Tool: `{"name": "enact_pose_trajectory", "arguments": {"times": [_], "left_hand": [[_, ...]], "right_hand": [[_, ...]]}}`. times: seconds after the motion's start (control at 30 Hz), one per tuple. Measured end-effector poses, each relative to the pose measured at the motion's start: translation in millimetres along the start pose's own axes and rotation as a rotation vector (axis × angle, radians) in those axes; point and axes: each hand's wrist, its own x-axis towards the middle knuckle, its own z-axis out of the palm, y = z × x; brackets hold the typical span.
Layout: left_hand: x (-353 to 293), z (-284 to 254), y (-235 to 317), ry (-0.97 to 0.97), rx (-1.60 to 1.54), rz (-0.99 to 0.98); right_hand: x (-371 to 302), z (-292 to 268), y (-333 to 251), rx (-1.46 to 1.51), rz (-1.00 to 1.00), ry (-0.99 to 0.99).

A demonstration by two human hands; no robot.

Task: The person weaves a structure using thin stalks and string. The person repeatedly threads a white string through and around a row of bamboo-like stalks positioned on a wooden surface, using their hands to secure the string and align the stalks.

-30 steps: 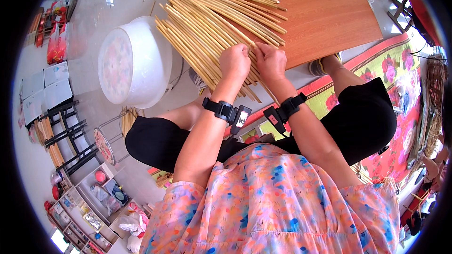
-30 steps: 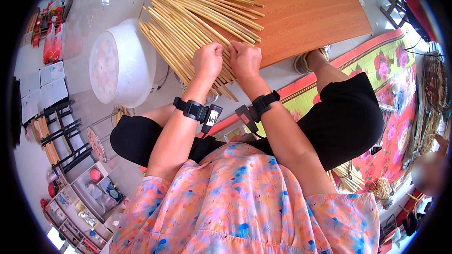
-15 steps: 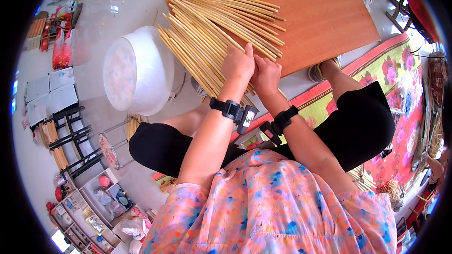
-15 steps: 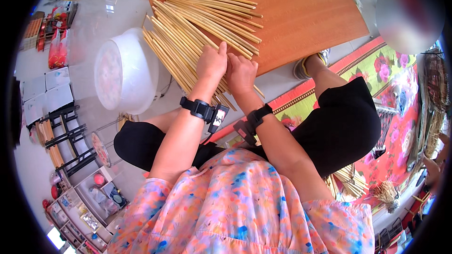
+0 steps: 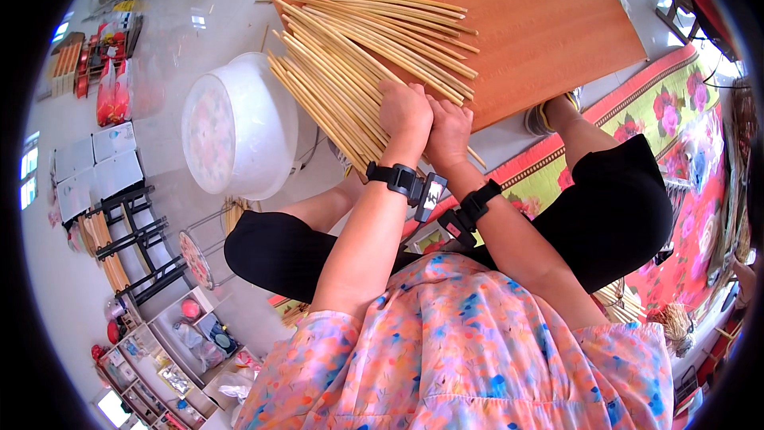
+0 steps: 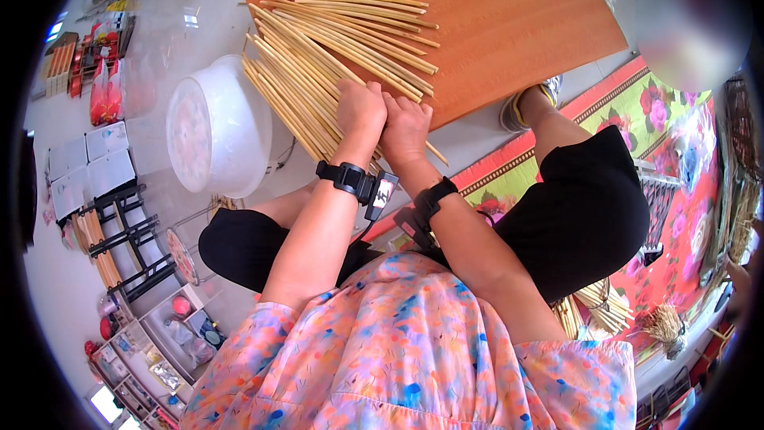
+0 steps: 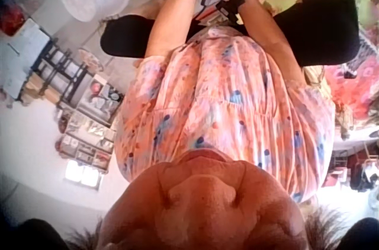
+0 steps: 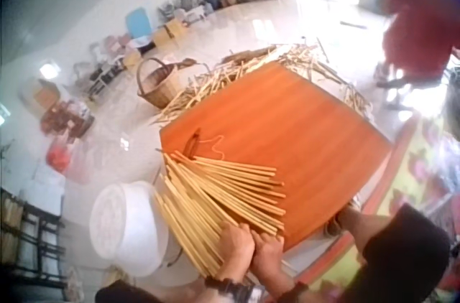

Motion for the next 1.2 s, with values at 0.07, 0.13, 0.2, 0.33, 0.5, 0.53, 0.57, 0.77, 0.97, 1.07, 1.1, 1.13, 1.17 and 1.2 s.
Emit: {"name": "enact_pose_trajectory", "arguments": {"times": [0.07,0.13,0.2,0.33,0.5,0.53,0.57,0.77,0.97,1.07,1.1,1.13,1.17,1.2], "left_hand": [[0,0,2,0.010,-0.037,-0.006],[-1,-1,3,0.017,-0.084,-0.007],[4,-3,-4,0.026,-0.066,0.082],[13,-23,-20,0.231,0.154,0.495],[37,-30,-24,-0.007,0.226,1.071],[41,-29,-22,-0.054,0.267,1.083],[45,-29,-19,-0.102,0.308,1.095],[59,-24,-22,-0.147,0.222,1.350],[43,-15,19,0.084,-0.006,1.272],[53,-22,55,0.117,-0.162,1.227],[59,-29,58,-0.214,-0.276,0.944],[62,-39,59,-0.538,-0.380,0.636],[66,-46,55,-0.617,-0.587,0.573],[68,-52,52,-0.629,-0.614,0.454]], "right_hand": [[1,0,0,-0.004,0.000,-0.011],[2,0,-1,-0.009,-0.011,0.005],[3,3,4,-0.040,0.000,0.025],[7,2,4,-0.061,-0.014,0.029],[7,3,3,-0.094,-0.023,0.064],[7,3,4,-0.102,-0.023,0.064],[7,4,5,-0.089,-0.024,0.060],[4,2,6,-0.031,-0.032,0.066],[-3,1,8,-0.110,-0.108,0.002],[6,-9,4,-0.076,-0.010,-0.056],[3,-3,5,-0.048,0.003,-0.060],[4,-3,4,-0.038,-0.001,-0.042],[5,-3,1,-0.024,-0.005,-0.026],[5,-4,-1,-0.009,-0.009,-0.011]]}}
